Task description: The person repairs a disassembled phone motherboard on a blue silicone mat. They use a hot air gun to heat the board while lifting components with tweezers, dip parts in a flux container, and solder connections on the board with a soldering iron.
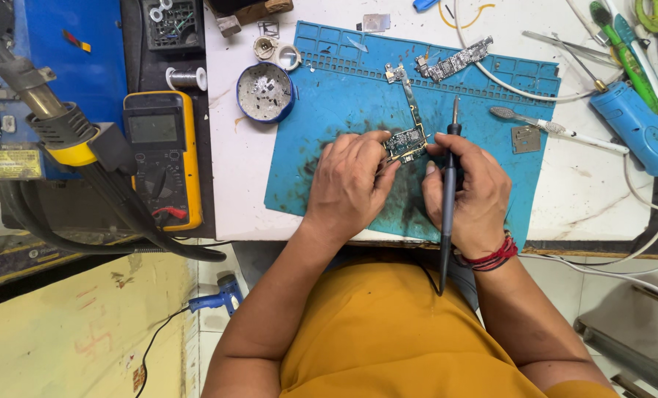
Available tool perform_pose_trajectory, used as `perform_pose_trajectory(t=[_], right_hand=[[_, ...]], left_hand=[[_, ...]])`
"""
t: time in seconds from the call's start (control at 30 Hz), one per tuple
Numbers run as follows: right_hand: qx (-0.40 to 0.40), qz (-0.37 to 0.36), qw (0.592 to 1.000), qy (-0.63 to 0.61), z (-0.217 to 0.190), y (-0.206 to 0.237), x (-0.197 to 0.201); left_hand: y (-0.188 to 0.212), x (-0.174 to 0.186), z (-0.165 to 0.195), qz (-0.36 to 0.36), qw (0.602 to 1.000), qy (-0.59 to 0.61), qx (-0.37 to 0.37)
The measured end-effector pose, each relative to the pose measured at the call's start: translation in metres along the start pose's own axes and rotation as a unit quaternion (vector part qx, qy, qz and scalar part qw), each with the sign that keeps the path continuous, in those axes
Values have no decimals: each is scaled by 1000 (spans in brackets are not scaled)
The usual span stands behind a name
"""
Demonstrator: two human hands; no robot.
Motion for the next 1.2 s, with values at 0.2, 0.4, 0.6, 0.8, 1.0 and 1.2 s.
perform_pose_trajectory(t=[0.2, 0.4, 0.6, 0.8, 1.0, 1.2], right_hand=[[9, -4, 1000, 11, 0, 0, 0], [47, -15, 998, 35, -4, -3, 0], [70, -33, 996, 38, -7, -3, 0], [69, -41, 996, 36, -7, -4, 0], [67, -41, 996, 34, -8, -5, 0], [66, -30, 997, 31, -5, -2, 0]], left_hand=[[1, 0, 0, 12, 1000, -6, 1], [2, 0, 0, 17, 1000, -11, -2], [4, 1, -3, 19, 1000, -7, 5], [5, 1, -4, 25, 1000, -6, 10], [5, 1, -4, 22, 1000, -3, 16], [4, 5, -2, 29, 999, 1, 17]])
Point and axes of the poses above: each hand's wrist, its own y-axis away from the middle knuckle, its own x-axis out of the back of the hand, z = x × y, the point moved 5 cm from there along -y, towards the middle knuckle, and after that the axes turned 1 degree about z, right-handed, at the moved point
